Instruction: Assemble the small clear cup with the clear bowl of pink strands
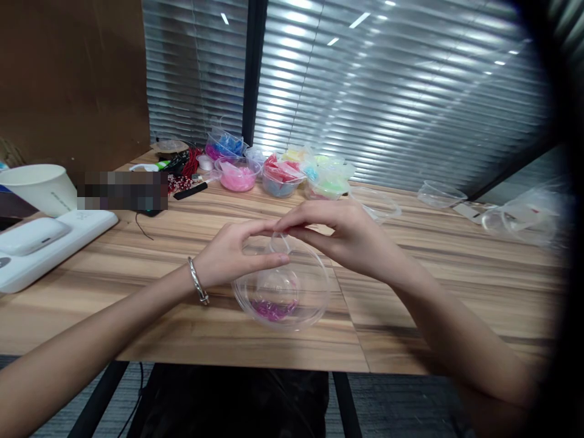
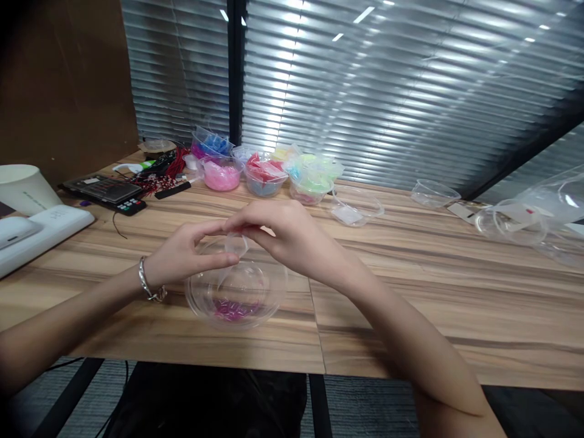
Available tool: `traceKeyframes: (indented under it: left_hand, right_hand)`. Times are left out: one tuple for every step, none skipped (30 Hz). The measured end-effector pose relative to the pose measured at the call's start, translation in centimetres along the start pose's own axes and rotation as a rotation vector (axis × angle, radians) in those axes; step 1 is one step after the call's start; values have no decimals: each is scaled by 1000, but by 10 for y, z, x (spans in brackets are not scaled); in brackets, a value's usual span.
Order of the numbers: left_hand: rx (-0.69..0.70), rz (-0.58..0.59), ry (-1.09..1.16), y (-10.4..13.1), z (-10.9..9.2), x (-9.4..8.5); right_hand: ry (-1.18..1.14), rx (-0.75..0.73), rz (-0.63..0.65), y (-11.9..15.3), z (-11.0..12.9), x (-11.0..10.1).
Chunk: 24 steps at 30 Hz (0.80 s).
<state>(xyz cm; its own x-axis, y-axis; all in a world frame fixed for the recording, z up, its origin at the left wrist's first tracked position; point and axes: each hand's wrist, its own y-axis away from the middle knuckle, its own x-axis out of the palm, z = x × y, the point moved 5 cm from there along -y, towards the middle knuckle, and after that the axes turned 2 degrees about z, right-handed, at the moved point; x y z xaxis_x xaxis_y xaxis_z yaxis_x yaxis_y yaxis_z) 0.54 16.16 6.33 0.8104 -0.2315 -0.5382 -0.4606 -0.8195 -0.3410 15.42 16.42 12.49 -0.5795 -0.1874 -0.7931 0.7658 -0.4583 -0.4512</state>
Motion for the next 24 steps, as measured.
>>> traceKeyframes:
  left_hand:
    - [2,-2,-4,0,0,0]
    - [6,-2,-10,0,0,-1]
    - [8,-4,-18,0,0,-1]
    - [9,-3,-25,0,0,-1]
    - [7,-1,-31,0,0,-1]
    - [6,1,-35,0,0,-1]
    - [6,2,-37,-1,-1,-1]
    - [6,2,-38,-1,-1,-1]
    - [7,1,-39,-1,-1,-1]
    - [9,0,-40,-1,-1,-1]
    - [11,-1,-40,-1,-2,-1]
    - [12,-1,-40,-1,-2,-1]
    - [12,-2,-38,-1,-2,-1]
    - [11,-4,-37,0,-2,0]
    - [9,-7,-36,0,-2,0]
    - [8,-9,-34,0,-2,0]
    - [7,-9,-30,0,-2,0]
    - [9,-6,-25,0,-2,0]
    - [14,-4,-19,-1,-3,0]
    - [18,-2,-14,-1,-2,0]
    - [19,-2,-11,-1,-2,-1]
    - [12,-6,-10,-2,-1,-1]
    - [-1,-18,-8,-2,1,-2]
    - [-23,-37,3,-2,3,-3]
  right_hand:
    - [0,-5,2,0,0,0]
    - [-1,-11,4,0,1,0]
    - [0,-15,5,0,1,0]
    - [3,-20,6,0,0,0]
    - [9,-23,6,0,0,0]
    - [20,-28,4,1,0,0]
    - [36,-32,3,1,0,0]
    - [52,-36,6,1,-1,0]
    - [68,-38,13,1,-1,0]
    - [85,-41,19,1,-2,0]
    - [103,-41,25,1,-2,0]
    - [118,-42,28,1,-2,0]
    - [129,-41,27,1,-2,0]
    - [138,-41,20,1,-2,0]
    - [144,-41,13,1,-2,-1]
    - [146,-43,7,1,-2,-1]
    - [145,-43,3,1,-1,-1]
    - [146,-43,-1,2,-1,-1]
    - [146,-37,-4,2,-1,-2]
    - [141,-31,-11,2,-1,-2]
    - [128,-24,-20,2,0,-3]
    - [108,-17,-32,2,0,-5]
    - [81,-11,-42,2,1,-7]
    - [49,-3,-48,2,2,-8]
